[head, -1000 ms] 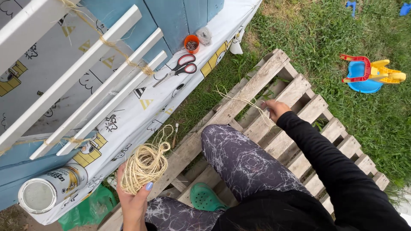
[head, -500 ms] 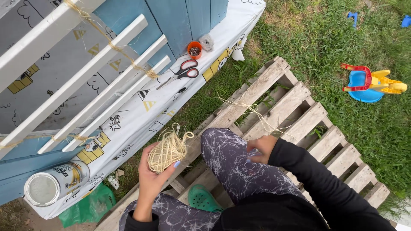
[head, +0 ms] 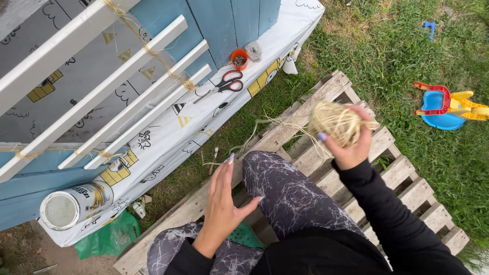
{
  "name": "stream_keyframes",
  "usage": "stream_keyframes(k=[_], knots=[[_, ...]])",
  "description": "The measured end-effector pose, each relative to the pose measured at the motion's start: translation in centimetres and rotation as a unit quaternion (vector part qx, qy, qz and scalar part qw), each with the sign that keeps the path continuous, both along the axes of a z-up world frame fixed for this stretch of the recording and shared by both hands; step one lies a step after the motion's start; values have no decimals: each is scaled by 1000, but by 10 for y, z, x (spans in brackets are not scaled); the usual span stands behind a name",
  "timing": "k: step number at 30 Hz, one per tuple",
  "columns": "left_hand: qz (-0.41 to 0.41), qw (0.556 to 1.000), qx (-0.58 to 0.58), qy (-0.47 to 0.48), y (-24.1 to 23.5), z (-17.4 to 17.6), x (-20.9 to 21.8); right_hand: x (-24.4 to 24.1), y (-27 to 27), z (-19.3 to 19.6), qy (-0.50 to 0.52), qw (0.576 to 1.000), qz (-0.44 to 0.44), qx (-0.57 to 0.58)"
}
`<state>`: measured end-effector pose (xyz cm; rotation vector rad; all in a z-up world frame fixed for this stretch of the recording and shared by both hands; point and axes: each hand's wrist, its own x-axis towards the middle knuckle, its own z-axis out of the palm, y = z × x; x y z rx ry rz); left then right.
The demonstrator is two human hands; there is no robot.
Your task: Painting the trim of a small wooden structure with white paint.
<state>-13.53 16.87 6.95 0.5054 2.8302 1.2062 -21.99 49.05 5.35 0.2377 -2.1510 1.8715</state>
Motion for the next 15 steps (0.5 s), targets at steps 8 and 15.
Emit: stream_keyframes(k=[8,15], knots=[[-5,995,-12,-102,-7,20,4,25,123,-125,67,884,-192,422],[-151,699,626,-309,33,97,53,53,161,-291,-304,811,-334,372]])
